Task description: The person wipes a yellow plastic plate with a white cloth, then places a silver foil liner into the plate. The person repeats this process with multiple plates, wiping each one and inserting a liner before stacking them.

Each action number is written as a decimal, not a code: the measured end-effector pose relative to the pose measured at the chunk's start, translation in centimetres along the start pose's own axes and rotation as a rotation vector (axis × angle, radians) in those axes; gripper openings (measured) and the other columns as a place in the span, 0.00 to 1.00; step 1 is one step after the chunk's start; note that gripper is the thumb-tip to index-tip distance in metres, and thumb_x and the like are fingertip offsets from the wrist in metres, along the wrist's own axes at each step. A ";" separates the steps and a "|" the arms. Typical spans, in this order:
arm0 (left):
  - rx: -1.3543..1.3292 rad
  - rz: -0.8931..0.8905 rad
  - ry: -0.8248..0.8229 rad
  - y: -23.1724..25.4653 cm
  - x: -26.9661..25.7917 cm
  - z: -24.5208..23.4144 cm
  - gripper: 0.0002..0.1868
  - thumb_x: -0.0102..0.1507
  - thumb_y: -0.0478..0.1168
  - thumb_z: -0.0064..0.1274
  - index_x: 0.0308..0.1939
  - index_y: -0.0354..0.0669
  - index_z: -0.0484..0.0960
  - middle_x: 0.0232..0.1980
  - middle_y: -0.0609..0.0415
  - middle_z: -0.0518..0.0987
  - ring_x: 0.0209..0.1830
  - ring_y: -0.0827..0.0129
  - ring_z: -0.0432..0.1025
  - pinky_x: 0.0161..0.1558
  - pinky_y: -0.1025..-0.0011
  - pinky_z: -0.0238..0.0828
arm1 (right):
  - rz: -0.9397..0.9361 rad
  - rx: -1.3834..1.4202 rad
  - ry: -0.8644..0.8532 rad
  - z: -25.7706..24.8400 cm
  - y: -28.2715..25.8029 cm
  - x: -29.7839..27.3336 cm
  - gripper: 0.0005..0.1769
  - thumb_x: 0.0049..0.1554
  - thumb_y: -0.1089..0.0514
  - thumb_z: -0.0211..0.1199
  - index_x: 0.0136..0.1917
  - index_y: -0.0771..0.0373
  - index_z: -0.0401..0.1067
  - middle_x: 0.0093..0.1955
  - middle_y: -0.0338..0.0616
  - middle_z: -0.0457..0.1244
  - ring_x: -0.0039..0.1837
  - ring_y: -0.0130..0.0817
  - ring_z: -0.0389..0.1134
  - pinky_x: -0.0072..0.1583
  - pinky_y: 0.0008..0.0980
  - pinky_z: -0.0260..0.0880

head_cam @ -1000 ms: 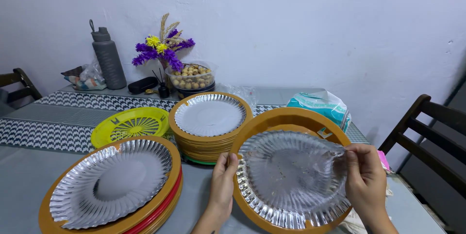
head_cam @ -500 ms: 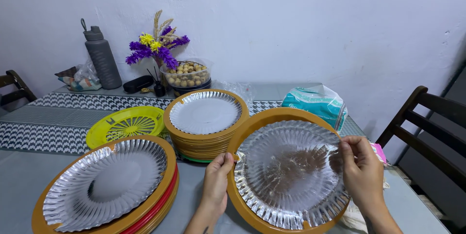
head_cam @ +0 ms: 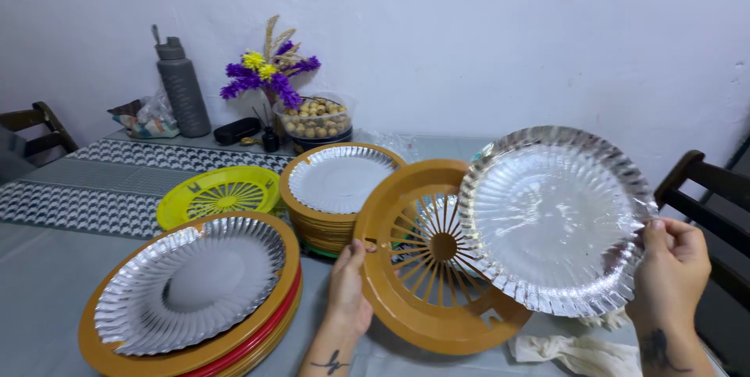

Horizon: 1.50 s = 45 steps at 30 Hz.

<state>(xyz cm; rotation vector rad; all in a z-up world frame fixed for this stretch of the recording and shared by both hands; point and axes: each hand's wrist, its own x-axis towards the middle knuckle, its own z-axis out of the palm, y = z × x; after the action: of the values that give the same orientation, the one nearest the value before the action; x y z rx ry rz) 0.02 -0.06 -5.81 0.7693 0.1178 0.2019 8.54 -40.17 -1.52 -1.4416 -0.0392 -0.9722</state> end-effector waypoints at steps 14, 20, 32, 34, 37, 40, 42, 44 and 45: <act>-0.146 -0.143 0.037 -1.1 0.1 0.6 0.21 0.65 0.51 0.47 0.59 0.50 0.74 0.49 0.53 0.80 0.45 0.60 0.76 0.42 0.57 0.75 | 0.639 0.257 -0.758 37.0 -11.0 -10.6 0.29 0.59 0.57 0.64 0.68 0.61 0.54 0.53 0.55 0.64 0.47 0.42 0.71 0.48 0.37 0.78; 0.034 -0.150 0.129 0.3 -0.6 1.1 0.20 0.67 0.50 0.47 0.60 0.51 0.75 0.53 0.56 0.81 0.52 0.70 0.77 0.53 0.66 0.72 | 0.851 0.323 -1.026 42.6 -10.5 -17.6 0.28 0.63 0.56 0.60 0.71 0.73 0.60 0.60 0.55 0.64 0.57 0.44 0.72 0.57 0.35 0.75; -0.066 -0.032 0.109 0.4 -0.6 1.0 0.20 0.65 0.53 0.47 0.54 0.46 0.76 0.45 0.52 0.81 0.41 0.58 0.75 0.42 0.60 0.73 | 0.564 0.072 -1.117 29.2 -13.5 -7.3 0.24 0.63 0.48 0.55 0.66 0.63 0.70 0.62 0.45 0.68 0.62 0.35 0.69 0.61 0.38 0.72; -0.073 -0.003 0.146 0.7 -0.7 0.8 0.20 0.66 0.53 0.46 0.55 0.46 0.75 0.44 0.49 0.79 0.39 0.56 0.73 0.40 0.58 0.71 | 0.497 0.047 -1.078 24.5 -12.9 -4.2 0.24 0.63 0.48 0.56 0.65 0.64 0.72 0.61 0.43 0.68 0.60 0.34 0.69 0.60 0.38 0.71; -0.133 0.110 0.157 0.4 -0.1 0.6 0.20 0.68 0.51 0.43 0.57 0.45 0.74 0.51 0.55 0.81 0.49 0.68 0.76 0.49 0.64 0.76 | 0.361 -0.157 -0.939 16.2 -10.7 0.3 0.23 0.61 0.48 0.57 0.63 0.63 0.74 0.59 0.41 0.70 0.58 0.31 0.69 0.59 0.35 0.71; -0.118 0.174 0.099 -0.5 0.7 0.1 0.16 0.71 0.49 0.39 0.53 0.43 0.72 0.49 0.51 0.78 0.47 0.67 0.75 0.49 0.64 0.75 | 0.346 -0.354 -0.824 8.0 -8.1 2.5 0.21 0.60 0.49 0.58 0.61 0.61 0.76 0.56 0.40 0.72 0.56 0.28 0.72 0.58 0.32 0.72; -0.062 0.231 0.072 -0.9 1.3 0.4 0.16 0.73 0.48 0.38 0.50 0.39 0.71 0.47 0.49 0.77 0.45 0.65 0.74 0.49 0.63 0.74 | 0.367 -0.503 -0.787 3.7 -6.5 2.7 0.19 0.60 0.49 0.61 0.59 0.60 0.78 0.52 0.42 0.73 0.53 0.28 0.73 0.55 0.32 0.73; -0.045 0.250 0.088 -0.9 2.0 1.5 0.14 0.73 0.47 0.38 0.47 0.40 0.69 0.46 0.50 0.76 0.44 0.64 0.74 0.48 0.62 0.74 | 0.384 -0.700 -0.766 0.4 -5.2 2.4 0.17 0.62 0.48 0.65 0.57 0.61 0.81 0.46 0.48 0.74 0.49 0.31 0.73 0.51 0.34 0.74; -0.036 0.260 0.097 -0.7 2.5 2.2 0.13 0.73 0.47 0.37 0.46 0.41 0.68 0.46 0.50 0.76 0.44 0.64 0.74 0.48 0.61 0.75 | 0.375 -0.735 -0.781 -0.7 -4.6 2.3 0.16 0.61 0.49 0.66 0.56 0.59 0.82 0.46 0.46 0.73 0.48 0.31 0.73 0.50 0.34 0.75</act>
<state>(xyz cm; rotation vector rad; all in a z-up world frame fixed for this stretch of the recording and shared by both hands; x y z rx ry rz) 2.92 -1.50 -4.82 0.7378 0.1053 0.4874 6.93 -41.21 3.34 -2.3340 0.0203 -0.0432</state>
